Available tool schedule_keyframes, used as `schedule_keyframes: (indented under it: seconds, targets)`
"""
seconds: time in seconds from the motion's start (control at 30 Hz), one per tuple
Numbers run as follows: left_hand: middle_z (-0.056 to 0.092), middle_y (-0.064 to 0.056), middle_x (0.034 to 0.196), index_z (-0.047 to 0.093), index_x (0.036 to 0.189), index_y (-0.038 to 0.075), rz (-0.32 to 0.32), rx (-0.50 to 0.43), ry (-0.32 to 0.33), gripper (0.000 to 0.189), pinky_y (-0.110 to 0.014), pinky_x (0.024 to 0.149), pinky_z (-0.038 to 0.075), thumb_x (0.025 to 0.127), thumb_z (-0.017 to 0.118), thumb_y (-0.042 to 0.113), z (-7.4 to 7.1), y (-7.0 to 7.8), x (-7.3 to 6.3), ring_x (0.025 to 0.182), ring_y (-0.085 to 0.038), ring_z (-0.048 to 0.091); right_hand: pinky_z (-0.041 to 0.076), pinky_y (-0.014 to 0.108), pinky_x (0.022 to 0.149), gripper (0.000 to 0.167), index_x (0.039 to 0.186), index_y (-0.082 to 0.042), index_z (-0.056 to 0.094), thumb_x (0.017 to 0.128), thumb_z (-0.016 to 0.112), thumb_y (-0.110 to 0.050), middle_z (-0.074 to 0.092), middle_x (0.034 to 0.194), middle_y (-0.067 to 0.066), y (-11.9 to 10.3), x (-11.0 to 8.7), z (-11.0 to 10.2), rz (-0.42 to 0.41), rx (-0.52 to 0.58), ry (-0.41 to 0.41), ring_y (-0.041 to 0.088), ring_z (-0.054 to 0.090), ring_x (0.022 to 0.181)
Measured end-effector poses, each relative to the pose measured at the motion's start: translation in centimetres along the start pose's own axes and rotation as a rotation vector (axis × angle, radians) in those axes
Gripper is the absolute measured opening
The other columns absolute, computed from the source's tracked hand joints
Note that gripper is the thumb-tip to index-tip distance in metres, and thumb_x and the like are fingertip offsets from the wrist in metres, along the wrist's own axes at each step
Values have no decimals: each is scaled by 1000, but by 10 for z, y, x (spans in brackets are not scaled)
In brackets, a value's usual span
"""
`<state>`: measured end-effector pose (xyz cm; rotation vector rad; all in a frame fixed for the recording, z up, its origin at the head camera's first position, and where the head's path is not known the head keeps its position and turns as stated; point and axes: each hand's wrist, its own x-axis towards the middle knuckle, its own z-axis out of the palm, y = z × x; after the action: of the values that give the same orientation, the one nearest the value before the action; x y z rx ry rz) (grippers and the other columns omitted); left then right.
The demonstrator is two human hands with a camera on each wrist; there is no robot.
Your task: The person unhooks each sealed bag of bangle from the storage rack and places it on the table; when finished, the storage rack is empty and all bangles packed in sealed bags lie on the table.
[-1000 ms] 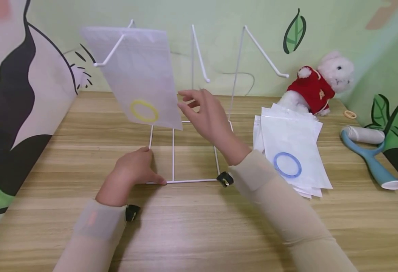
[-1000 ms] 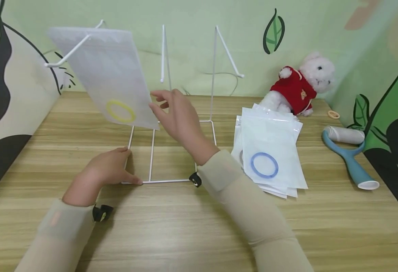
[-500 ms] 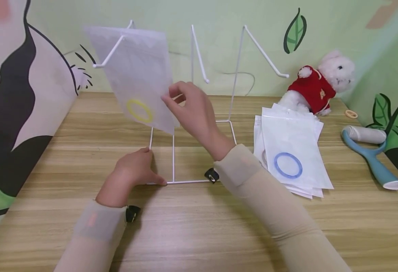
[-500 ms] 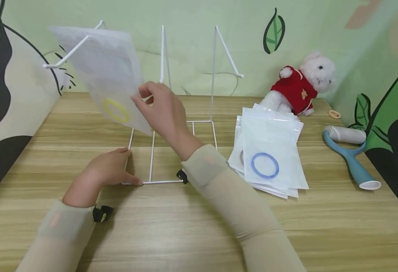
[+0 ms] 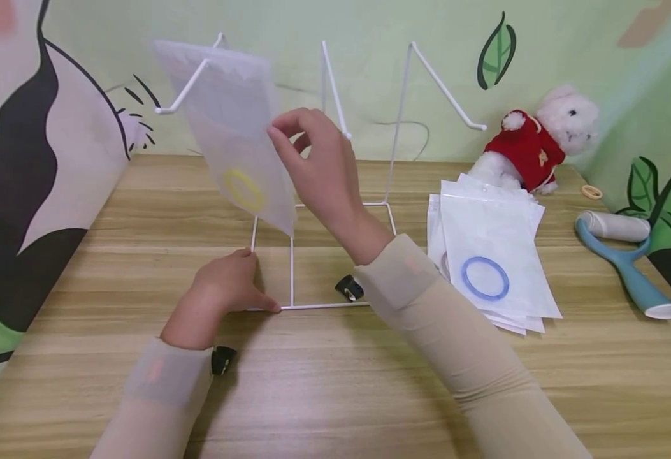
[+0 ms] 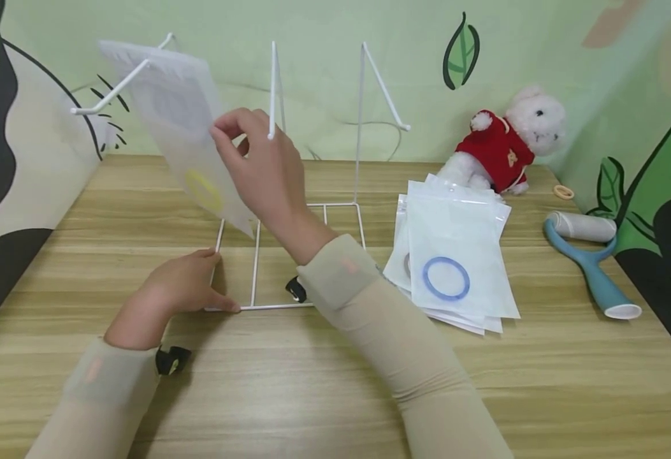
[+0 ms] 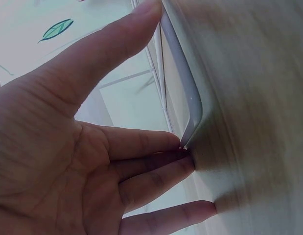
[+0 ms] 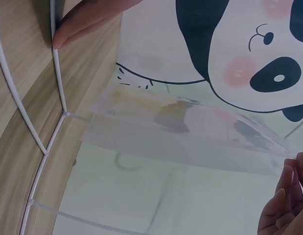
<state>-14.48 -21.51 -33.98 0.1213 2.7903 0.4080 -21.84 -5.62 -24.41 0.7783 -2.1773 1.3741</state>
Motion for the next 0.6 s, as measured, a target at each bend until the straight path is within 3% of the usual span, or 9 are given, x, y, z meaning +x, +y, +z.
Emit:
schedule_keyframes:
  seconds: [0.27, 0.47, 0.6]
  targets:
    - [43, -26, 149, 58, 119, -6, 1, 2, -9, 79, -54, 94, 48, 70, 85, 49, 0, 1, 0, 121, -47, 54, 49, 20, 73, 14, 101, -5, 70, 96, 66, -18, 68, 96, 2, -13, -6, -3, 9, 26, -26, 10, 61, 73]
    - [47, -25, 146, 59, 113, -5, 11, 1, 2, 73, -54, 91, 50, 69, 85, 48, 0, 1, 0, 116, -46, 57, 50, 20, 73, 15, 101, -4, 70, 96, 67, -18, 68, 95, 4, -26, -17, -13, 13, 91, -74, 10, 61, 72]
    - [53, -24, 140, 56, 126, -5, 28, -32, 22, 83, -54, 91, 50, 69, 86, 47, 0, 0, -1, 112, -44, 59, 50, 24, 67, 13, 99, -4, 70, 94, 69, -16, 68, 92, 2, -35, -27, -19, -27, 124, -84, 9, 59, 69]
